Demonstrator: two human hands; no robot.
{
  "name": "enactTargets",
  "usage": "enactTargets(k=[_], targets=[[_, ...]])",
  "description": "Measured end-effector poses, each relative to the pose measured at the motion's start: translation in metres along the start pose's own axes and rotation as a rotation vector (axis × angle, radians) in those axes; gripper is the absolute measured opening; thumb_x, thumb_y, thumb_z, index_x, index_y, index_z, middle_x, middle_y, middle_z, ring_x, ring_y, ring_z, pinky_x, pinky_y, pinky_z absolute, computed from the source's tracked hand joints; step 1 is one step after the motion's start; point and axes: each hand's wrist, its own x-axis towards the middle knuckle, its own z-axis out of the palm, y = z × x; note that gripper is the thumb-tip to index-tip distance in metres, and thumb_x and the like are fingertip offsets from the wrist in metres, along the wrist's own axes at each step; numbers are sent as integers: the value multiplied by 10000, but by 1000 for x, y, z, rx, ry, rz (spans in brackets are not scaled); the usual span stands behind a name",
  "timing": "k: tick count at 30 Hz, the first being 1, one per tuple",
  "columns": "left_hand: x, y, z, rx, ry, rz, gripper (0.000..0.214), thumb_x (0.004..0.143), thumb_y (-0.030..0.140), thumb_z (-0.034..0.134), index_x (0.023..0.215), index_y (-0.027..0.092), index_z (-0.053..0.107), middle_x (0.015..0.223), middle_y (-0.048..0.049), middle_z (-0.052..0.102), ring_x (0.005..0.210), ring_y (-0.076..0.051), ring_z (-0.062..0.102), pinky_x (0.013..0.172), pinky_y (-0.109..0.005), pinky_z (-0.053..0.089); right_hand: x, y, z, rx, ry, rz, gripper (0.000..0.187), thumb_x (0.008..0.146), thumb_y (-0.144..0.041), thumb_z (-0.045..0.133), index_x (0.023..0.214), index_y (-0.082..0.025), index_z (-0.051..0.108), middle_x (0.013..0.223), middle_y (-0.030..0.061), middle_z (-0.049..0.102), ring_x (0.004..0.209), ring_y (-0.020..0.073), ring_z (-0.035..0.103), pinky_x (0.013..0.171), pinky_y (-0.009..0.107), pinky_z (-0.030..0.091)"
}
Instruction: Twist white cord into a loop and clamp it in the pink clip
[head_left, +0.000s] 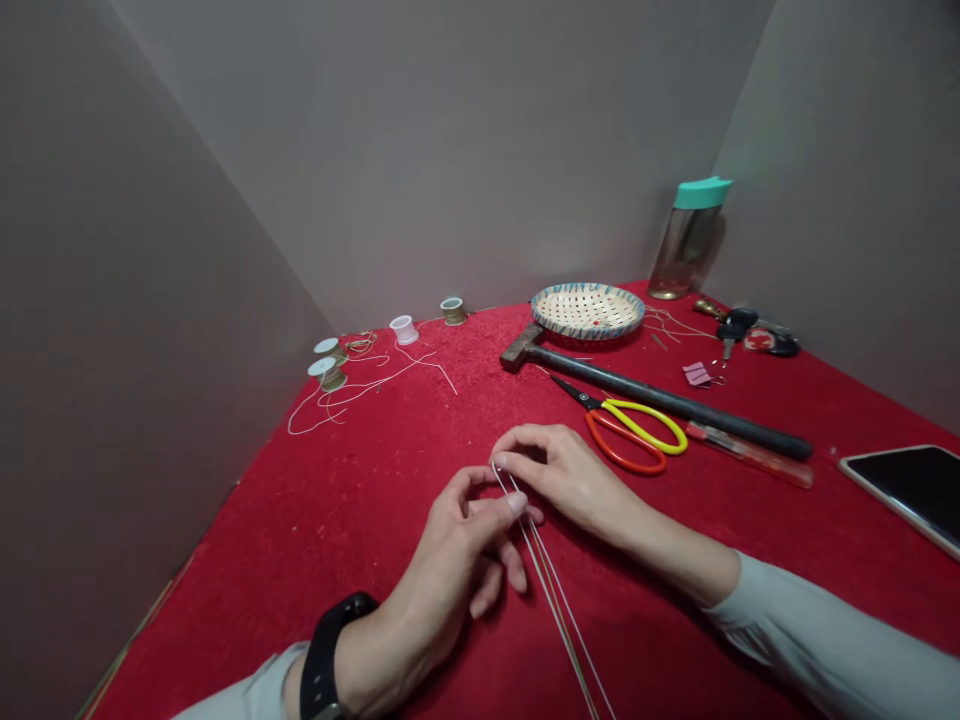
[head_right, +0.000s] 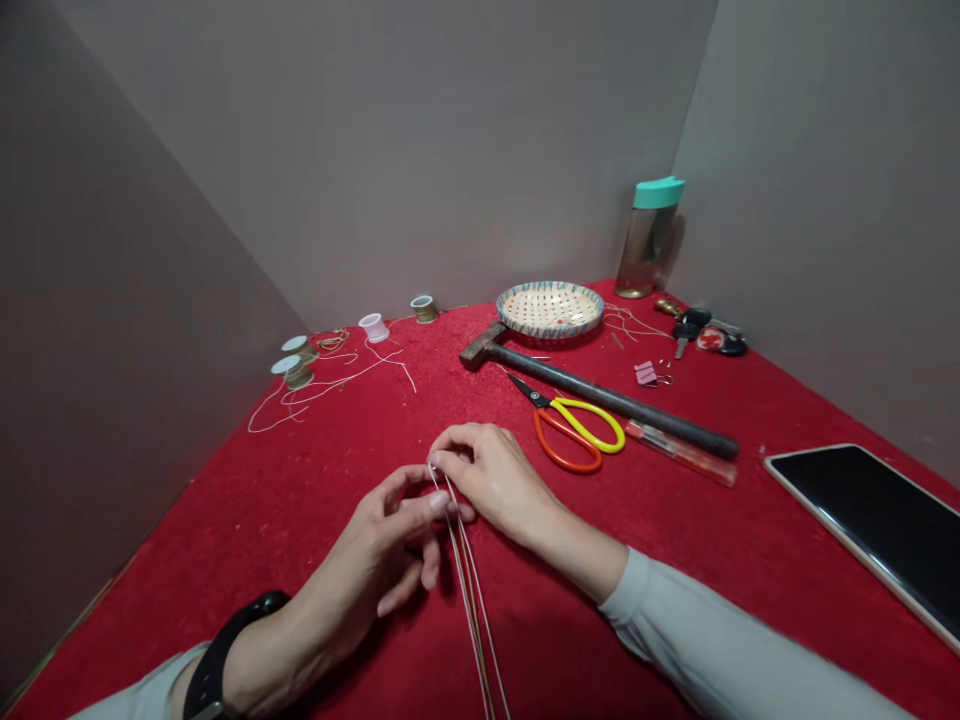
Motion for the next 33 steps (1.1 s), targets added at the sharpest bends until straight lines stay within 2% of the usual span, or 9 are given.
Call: enactTargets(k=[4,6,10,12,15,18,22,33], targets=[[2,-3,-1,-21,41,-4,303,839,270,652,1046,156,460,783,-83,747,285,-49,521,283,-117,201,-1,-1,-1,15,34,-28,215,970,-310,584,878,-131,660,800,2,670,727,135,645,730,324,542],[3,-4,-3,-37,41,-7,281,844,260,640,1033,170,453,765,-71,746,295,-60,539,290,-120,204,-2,-2,-3,19,39,-40,214,961,-306,595,853,-134,663,795,2,670,758,146,645,765,342,530],[0,-3,-3,-82,14,-41,208,874,308,587,988,189,459,858,-96,749,376,-99,618,278,-128,166,-3,-5,-4,41,44,-42,205,950,-288,603,826,-137,663,757,-7,659,707,136,622,722,316,511],[-3,-2,-1,-105,-16,-59,211,891,367,567,951,183,483,855,-95,740,380,-95,606,275,-135,162,-4,-7,-5,61,41,-45,186,946,-265,599,826,-139,664,745,-11,657,679,129,610,688,296,498],[-6,-2,3,-122,-58,-63,239,884,396,598,876,168,525,744,-46,703,324,-41,481,286,-146,157,-6,-10,-5,93,21,-40,164,936,-230,587,825,-139,667,722,-13,658,639,121,599,642,275,481],[-7,-3,4,-124,-54,-51,192,876,332,615,834,152,562,543,41,575,293,-6,305,315,-163,130,-6,-13,-4,118,-5,-18,160,925,-217,577,812,-140,661,636,-25,632,579,118,585,602,264,468],[-7,-4,3,-128,-26,-48,182,898,308,555,821,146,585,469,83,450,307,-14,229,344,-192,124,-5,-16,-5,146,-31,3,193,937,-226,548,788,-150,644,535,-50,582,529,120,575,592,265,470],[1,-5,1,-121,-6,-83,201,848,351,646,863,168,563,529,96,434,334,-15,219,361,-193,109,0,-5,-7,96,-55,8,238,969,-271,567,799,-132,657,674,-22,629,620,116,608,646,278,517]])
